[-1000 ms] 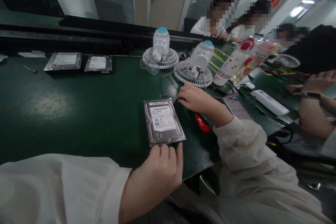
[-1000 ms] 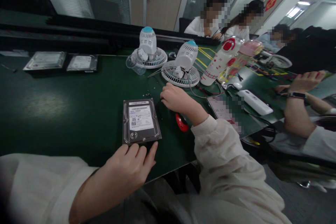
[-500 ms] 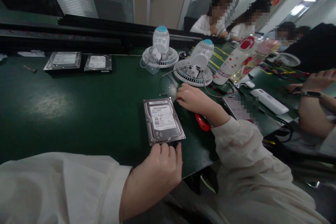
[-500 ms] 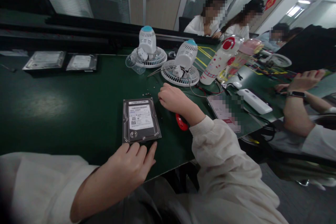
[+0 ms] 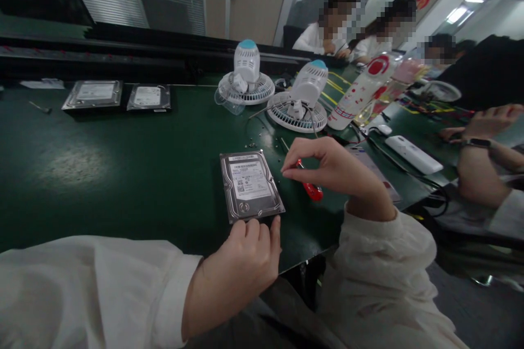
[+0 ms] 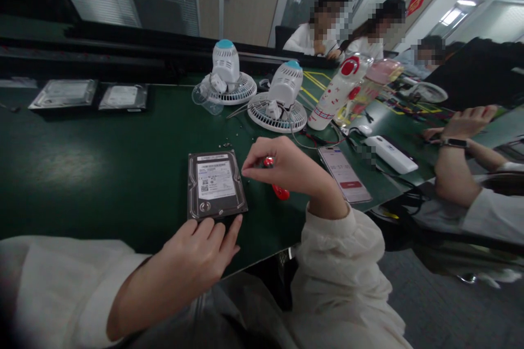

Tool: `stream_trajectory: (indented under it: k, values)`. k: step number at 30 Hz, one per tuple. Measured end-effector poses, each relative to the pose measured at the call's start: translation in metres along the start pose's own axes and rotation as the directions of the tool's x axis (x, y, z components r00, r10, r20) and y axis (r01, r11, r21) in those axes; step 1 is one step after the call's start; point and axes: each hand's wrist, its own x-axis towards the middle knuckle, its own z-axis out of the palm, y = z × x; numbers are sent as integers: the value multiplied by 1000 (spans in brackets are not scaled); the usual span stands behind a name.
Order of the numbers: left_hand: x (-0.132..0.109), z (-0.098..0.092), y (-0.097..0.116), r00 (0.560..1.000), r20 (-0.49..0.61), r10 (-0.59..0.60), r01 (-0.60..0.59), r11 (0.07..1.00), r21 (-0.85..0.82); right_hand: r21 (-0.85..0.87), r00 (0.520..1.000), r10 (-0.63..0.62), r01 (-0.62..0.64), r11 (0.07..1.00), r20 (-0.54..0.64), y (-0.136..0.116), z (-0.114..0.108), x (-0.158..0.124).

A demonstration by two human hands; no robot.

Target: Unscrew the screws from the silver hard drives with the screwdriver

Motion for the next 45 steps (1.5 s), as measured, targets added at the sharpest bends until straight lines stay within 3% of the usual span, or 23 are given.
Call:
stream_trajectory:
  k: [4,10,23,45]
  values:
    - [0,0,0,1000,4,-1,1,1000,-4,95,995,6,-15,995,95,-7,15,-24]
    - [0,-2,-2,999,24,36,-36,999,-7,95,982,107,-123,988,156,-1,26,-40]
    - [1,-1,-2,998,37,42,-41,999,-27,84,939,155,-189,978,306,1,26,-34]
    - [2,-1,-3,997,45,67,-65,997,-48,-13,921,121,-125,992,370,-5,27,-31]
